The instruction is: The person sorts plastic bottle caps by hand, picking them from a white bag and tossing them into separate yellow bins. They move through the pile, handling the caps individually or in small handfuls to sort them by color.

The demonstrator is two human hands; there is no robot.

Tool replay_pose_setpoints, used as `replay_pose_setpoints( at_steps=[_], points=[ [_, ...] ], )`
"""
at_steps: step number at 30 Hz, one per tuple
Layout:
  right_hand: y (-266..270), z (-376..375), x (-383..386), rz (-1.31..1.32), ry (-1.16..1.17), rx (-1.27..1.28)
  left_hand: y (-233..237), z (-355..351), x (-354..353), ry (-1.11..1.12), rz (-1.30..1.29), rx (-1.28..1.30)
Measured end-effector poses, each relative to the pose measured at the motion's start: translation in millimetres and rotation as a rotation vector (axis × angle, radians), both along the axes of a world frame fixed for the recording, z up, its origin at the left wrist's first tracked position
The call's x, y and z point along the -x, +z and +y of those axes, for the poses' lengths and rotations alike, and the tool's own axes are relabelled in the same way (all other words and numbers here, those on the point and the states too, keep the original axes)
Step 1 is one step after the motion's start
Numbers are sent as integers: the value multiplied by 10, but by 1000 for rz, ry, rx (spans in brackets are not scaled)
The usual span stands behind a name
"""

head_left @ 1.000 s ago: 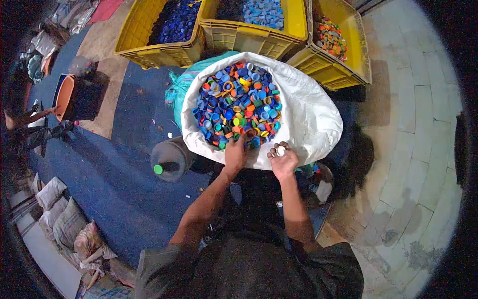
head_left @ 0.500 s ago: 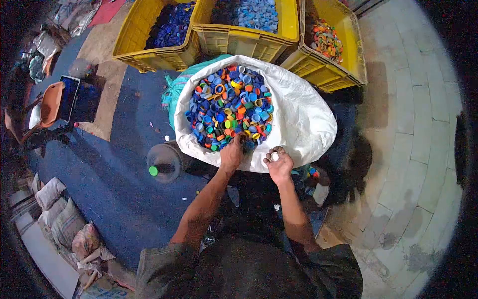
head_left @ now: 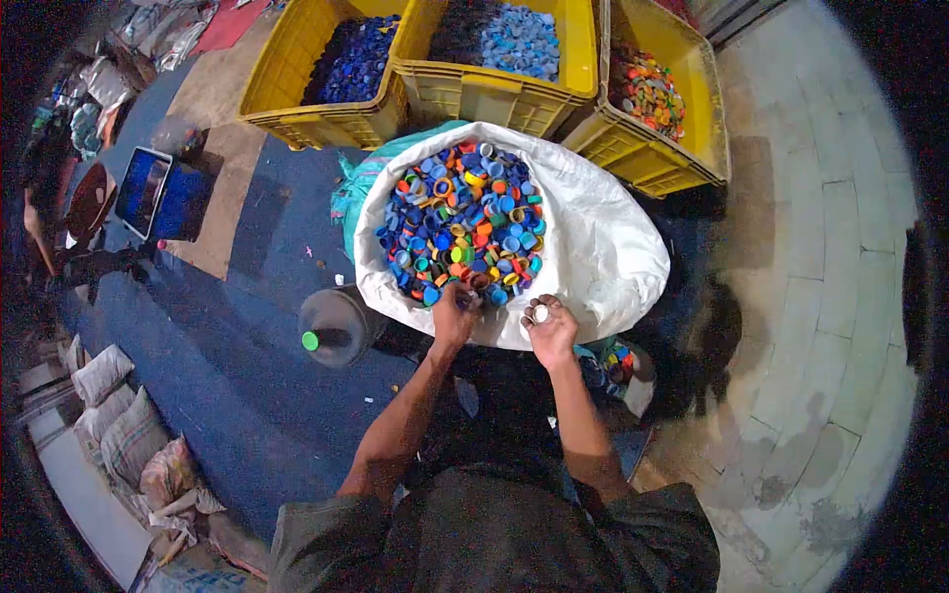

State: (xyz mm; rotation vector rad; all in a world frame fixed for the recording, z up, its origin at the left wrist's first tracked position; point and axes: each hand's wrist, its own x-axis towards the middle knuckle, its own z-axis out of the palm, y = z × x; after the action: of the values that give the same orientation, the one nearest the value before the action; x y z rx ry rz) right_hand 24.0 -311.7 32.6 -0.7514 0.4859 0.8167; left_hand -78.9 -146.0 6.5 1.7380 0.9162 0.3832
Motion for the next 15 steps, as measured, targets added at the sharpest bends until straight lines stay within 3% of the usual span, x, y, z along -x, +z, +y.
replay_pose_setpoints(
  at_steps=[6,10,15],
  points=[
    [26,136,14,4,31,76,-138,260,229,267,-108,297],
    [-99,177,24,68,57,135,-78,441,336,542,-219,747],
    [-40,246,7,91,110,119,-98,637,461,459,-167,869]
  ],
)
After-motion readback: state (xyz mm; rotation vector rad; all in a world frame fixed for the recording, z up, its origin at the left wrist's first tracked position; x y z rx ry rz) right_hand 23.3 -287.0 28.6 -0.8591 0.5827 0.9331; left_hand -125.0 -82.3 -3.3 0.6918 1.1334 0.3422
